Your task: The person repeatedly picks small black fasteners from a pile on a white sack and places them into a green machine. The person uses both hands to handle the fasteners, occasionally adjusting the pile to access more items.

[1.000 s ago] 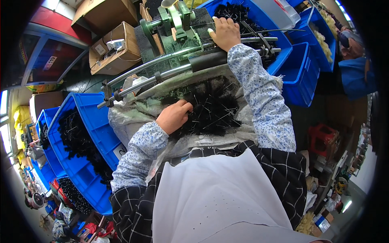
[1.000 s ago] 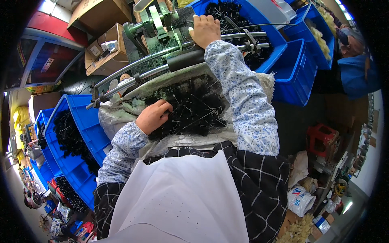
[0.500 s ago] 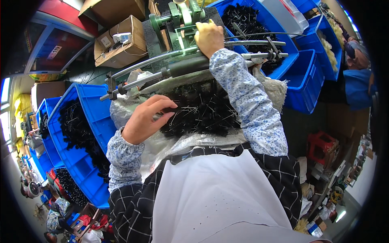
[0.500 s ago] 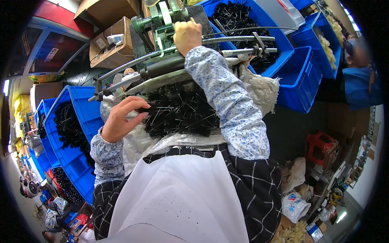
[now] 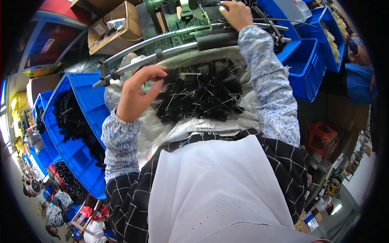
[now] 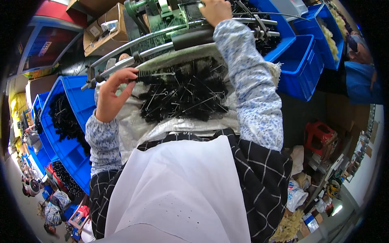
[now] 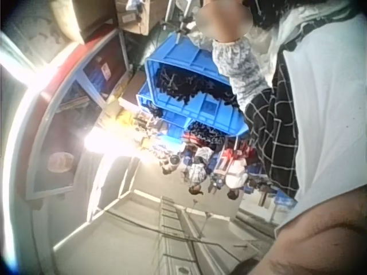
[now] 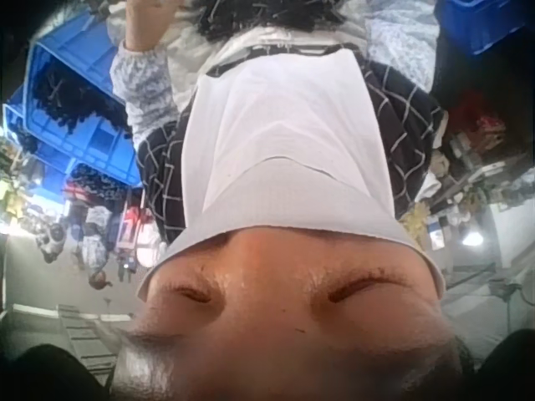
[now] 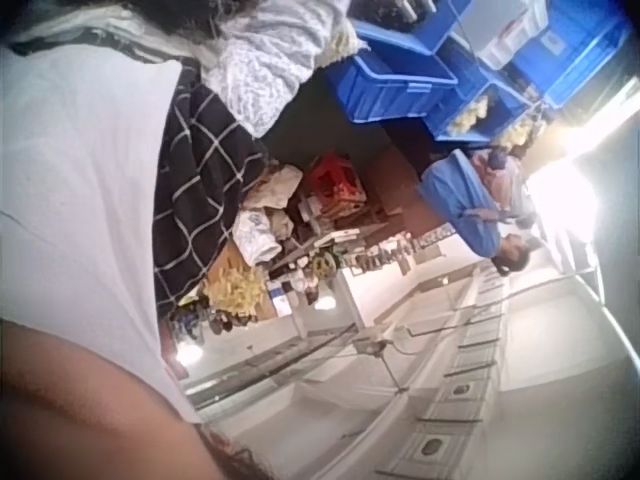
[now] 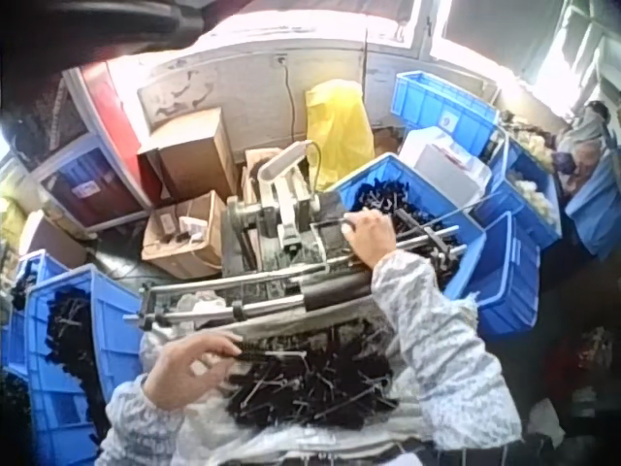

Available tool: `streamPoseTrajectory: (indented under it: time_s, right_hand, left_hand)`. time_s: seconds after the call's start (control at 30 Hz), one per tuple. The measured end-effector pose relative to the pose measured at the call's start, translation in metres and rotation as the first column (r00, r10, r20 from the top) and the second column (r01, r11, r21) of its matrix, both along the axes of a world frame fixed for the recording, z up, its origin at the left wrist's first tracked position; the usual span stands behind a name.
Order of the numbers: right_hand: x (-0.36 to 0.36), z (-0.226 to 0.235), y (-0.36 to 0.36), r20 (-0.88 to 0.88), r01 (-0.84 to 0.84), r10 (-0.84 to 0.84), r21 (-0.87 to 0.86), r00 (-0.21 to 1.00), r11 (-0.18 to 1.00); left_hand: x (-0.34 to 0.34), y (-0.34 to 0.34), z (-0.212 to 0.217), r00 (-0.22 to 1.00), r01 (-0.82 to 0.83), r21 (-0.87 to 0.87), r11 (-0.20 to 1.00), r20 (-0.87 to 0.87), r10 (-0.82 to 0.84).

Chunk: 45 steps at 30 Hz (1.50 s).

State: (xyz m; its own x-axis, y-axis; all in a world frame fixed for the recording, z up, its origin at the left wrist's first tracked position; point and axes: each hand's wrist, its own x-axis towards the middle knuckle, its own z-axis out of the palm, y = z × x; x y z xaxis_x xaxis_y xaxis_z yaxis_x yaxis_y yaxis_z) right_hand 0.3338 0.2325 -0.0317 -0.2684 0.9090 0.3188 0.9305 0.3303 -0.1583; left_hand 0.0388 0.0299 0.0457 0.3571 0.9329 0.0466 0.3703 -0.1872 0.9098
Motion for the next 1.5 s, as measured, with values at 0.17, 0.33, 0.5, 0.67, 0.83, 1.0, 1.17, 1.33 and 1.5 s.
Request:
streamPoseTrajectory:
  time_s: [0.17,0.33,0.5,0.67,0.83,1.0,1.17,1.33,1.5]
  right_hand:
    - [0.035,-0.021,0.035,0.194,-0.004,-0.014,0.091,0.981,0.996]
    - [0.068,0.034,0.027,0.282,-0.012,-0.047,0.204,0.958,0.979]
    - [0.018,0.064,-0.057,-0.064,-0.152,0.144,-0.156,0.988,0.976]
    - [-0.04,0.073,-0.138,-0.361,-0.431,0.275,-0.485,0.891,0.761]
    - [-0.035,0.036,-0.08,-0.187,-0.168,0.16,-0.025,0.969,0.986]
    - [-0.018,0.005,-0.021,0.093,-0.009,-0.005,0.151,0.996,0.988]
    - [-0.018,-0.003,-0.012,0.091,-0.016,0.006,0.103,0.996,0.995]
    - [-0.017,-0.004,-0.013,0.084,-0.018,0.007,0.126,0.996,0.992]
    - [-0.016,-0.005,-0.013,0.056,-0.034,0.027,0.134,0.998,0.99]
  left_hand:
    - [0.02,0.015,-0.004,0.99,0.096,0.006,0.995,0.101,-0.096]
    - [0.026,0.021,-0.009,0.988,0.098,-0.036,0.995,0.127,-0.093]
    - [0.051,0.026,-0.024,0.987,-0.028,0.017,0.999,0.157,0.025]
    - [0.064,0.029,-0.028,0.965,-0.133,0.025,0.991,0.233,0.124]
    - [0.042,0.02,-0.043,0.984,-0.145,-0.064,0.987,-0.113,0.137]
    - [0.042,0.015,-0.082,0.809,0.195,-0.243,0.95,-0.508,-0.296]
    - [0.039,0.015,-0.072,0.854,0.225,-0.279,0.933,-0.405,-0.327]
    - [0.031,0.01,-0.043,0.949,0.071,-0.173,0.982,-0.293,-0.12]
    - [0.018,0.007,-0.02,0.989,-0.04,-0.176,0.984,-0.147,0.014]
